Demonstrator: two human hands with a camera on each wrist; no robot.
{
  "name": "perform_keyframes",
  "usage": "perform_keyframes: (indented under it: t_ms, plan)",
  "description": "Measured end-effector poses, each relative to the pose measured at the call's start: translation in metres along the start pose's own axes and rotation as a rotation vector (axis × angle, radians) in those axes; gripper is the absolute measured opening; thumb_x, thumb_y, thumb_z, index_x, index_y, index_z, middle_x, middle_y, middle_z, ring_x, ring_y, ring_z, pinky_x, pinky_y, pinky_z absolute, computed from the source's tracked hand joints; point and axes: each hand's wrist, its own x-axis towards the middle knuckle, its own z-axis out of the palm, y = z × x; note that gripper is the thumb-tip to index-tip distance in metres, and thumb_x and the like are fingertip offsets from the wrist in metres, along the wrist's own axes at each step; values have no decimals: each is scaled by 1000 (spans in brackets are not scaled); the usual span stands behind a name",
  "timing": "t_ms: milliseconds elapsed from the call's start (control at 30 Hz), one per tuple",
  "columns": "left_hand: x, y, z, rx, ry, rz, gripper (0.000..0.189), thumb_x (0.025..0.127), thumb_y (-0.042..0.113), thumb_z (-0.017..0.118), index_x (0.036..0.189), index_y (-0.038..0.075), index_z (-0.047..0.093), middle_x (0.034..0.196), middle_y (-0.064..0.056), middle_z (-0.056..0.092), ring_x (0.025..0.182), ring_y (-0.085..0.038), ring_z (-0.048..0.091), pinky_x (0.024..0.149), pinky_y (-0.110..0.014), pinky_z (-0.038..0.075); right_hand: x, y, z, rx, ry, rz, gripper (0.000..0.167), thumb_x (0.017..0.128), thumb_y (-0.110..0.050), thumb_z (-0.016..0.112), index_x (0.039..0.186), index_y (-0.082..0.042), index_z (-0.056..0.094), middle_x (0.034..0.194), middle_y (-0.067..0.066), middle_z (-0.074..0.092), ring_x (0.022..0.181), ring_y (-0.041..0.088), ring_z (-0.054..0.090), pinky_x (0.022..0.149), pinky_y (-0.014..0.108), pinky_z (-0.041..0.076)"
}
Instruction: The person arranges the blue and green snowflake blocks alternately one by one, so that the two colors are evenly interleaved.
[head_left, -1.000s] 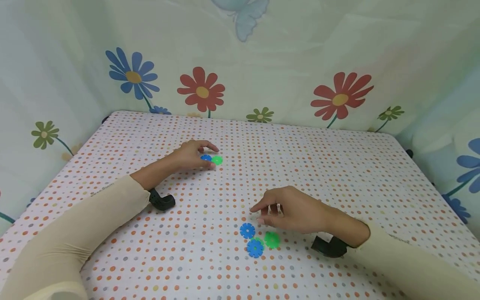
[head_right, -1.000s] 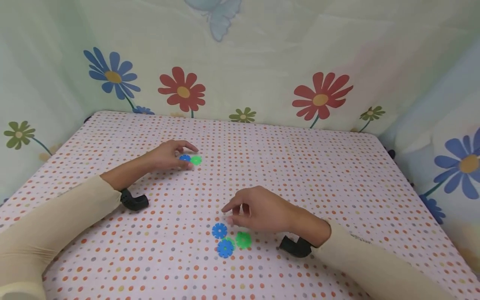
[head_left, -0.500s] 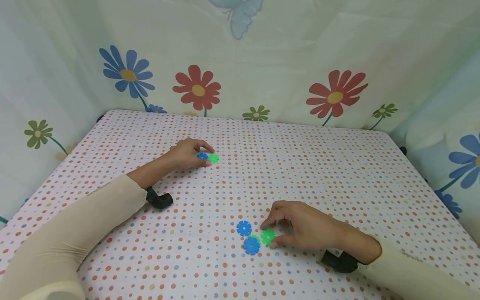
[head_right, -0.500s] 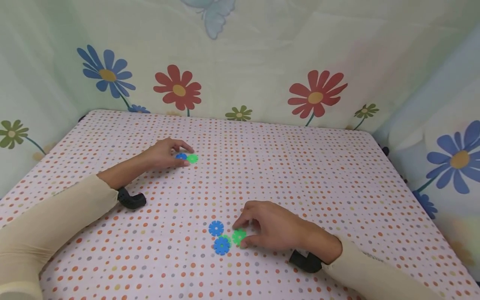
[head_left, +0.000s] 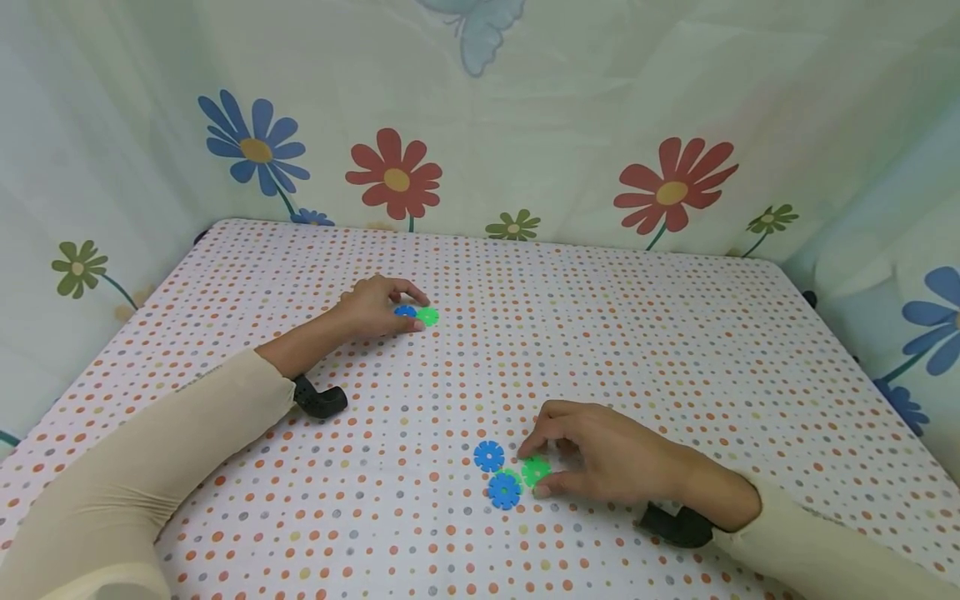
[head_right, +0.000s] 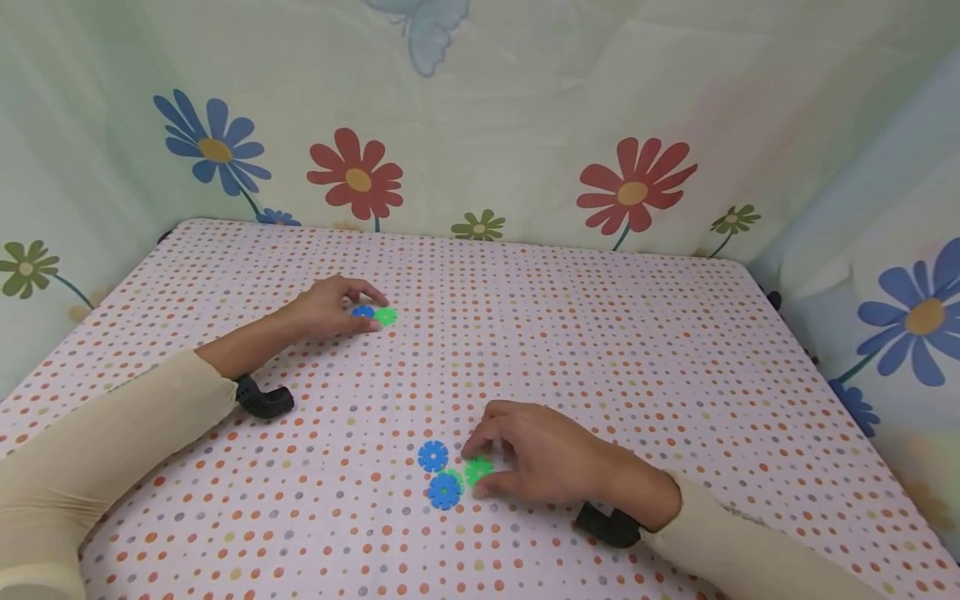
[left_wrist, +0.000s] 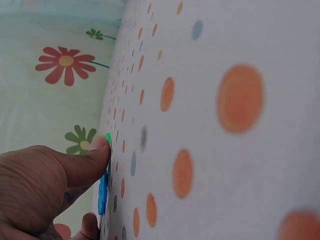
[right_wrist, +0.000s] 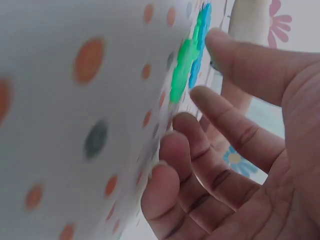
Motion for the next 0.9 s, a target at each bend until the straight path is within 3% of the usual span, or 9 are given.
perform_keyframes:
  t_ms: [200, 467, 900]
  plan:
    - [0, 2, 0, 18, 9, -20, 37, 84, 41, 77, 118, 34, 66, 134, -12, 57, 126, -34, 49, 97, -60, 38, 5, -12, 8, 23, 3, -32, 30, 81, -40, 80, 108, -30, 72, 99, -17, 56, 74, 4, 48, 66, 17, 43]
    - [-1, 3, 0, 14, 11, -36, 38, 82, 42, 79, 117, 35, 66, 134, -11, 56, 126, -35, 47, 99, -63, 33, 13, -24, 15, -40, -39, -73, 31, 82, -39, 80, 111, -30, 72, 104, -18, 55, 88, 0, 53, 78, 19, 47]
    - [-1, 4, 2, 44, 25, -9, 36, 85, 41, 76, 119, 34, 67, 132, -11, 58, 125, -36, 48, 101, -67, 30, 14, -26, 16, -76, -51, -105, 27, 84, -39, 78, 108, -28, 70, 106, -18, 55, 93, -2, 54, 81, 22, 49]
